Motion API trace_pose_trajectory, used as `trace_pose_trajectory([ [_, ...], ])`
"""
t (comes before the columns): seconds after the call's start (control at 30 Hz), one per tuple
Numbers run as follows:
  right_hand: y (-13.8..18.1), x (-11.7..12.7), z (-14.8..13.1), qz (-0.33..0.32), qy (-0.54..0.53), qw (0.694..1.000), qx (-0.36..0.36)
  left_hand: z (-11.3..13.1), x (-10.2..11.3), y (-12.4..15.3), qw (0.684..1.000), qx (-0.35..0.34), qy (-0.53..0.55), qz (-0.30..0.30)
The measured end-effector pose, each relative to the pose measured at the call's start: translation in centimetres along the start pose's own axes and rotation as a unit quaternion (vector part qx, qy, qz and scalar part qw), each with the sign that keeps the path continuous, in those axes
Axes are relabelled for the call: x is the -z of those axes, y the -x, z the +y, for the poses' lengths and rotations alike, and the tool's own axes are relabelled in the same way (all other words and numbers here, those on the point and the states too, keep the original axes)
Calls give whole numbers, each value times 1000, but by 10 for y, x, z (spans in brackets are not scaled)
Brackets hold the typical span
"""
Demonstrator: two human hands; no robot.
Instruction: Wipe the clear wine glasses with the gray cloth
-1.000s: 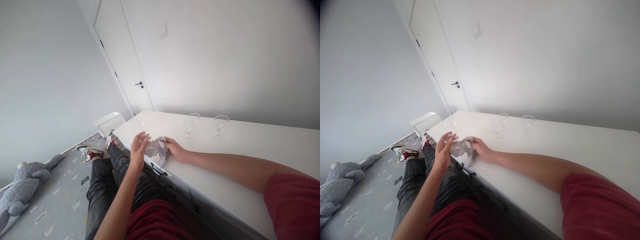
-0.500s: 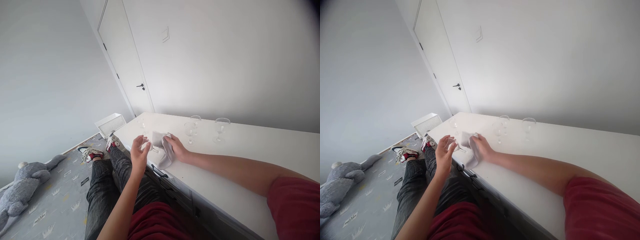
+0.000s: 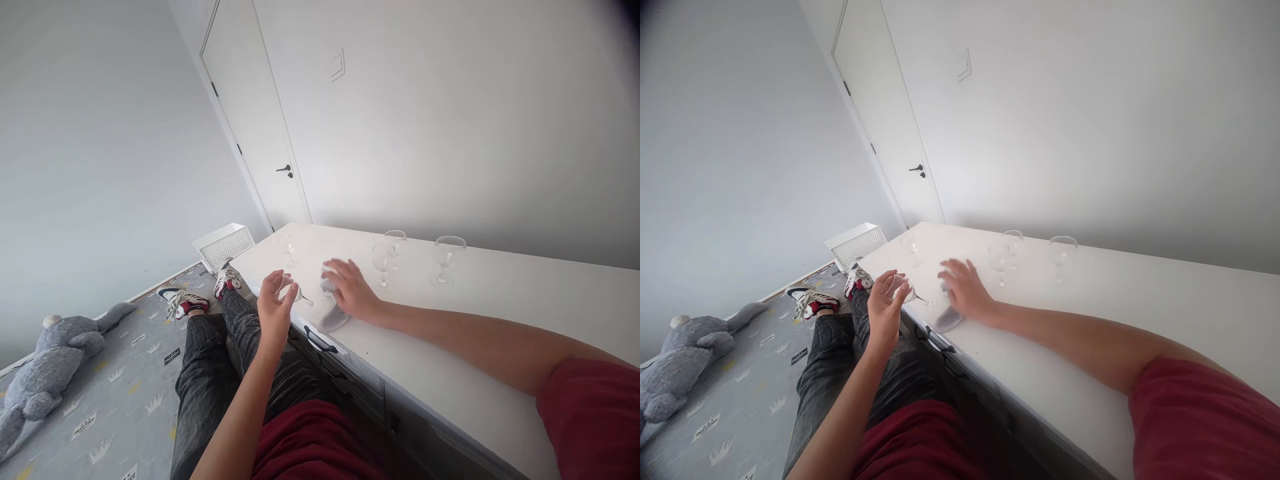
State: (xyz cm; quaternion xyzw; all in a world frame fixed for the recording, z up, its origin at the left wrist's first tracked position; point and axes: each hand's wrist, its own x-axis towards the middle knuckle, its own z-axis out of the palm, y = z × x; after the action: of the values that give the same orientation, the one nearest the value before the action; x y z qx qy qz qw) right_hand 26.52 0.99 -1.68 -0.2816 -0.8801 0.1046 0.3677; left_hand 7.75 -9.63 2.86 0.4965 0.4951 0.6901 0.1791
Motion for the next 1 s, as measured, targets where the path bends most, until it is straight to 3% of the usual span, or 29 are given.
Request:
trace_pose_trajectory([
  [0.07,0,-4,-3,-102,0,995,-19,2,-1,1,1000,0,5,-4],
  [0.13,-1,-8,-4,-167,-17,982,-91,3,-1,1,1000,3,5,-8],
  [0.2,-3,-11,-4,-196,-42,971,-132,3,-2,2,1000,5,5,-8],
  [0.3,-6,-8,-5,-211,-66,968,-119,3,-2,2,1000,7,6,-4],
  [0.53,-5,-4,3,-154,-113,963,-189,8,-3,3,1000,-6,-1,-7],
  [0.6,-7,-4,5,-111,-135,961,-215,11,-3,4,1000,-9,-7,-17],
  [0.73,-10,1,-7,-27,-254,935,-246,12,-8,7,996,10,5,-93],
  [0.8,-10,3,-18,-40,-398,883,-245,9,-12,8,992,16,28,-119],
  [0.93,-5,9,-35,-187,-670,672,-253,3,-16,10,989,50,84,-107],
  [1.0,-4,12,-36,-245,-703,620,-246,2,-15,10,984,69,125,-103],
])
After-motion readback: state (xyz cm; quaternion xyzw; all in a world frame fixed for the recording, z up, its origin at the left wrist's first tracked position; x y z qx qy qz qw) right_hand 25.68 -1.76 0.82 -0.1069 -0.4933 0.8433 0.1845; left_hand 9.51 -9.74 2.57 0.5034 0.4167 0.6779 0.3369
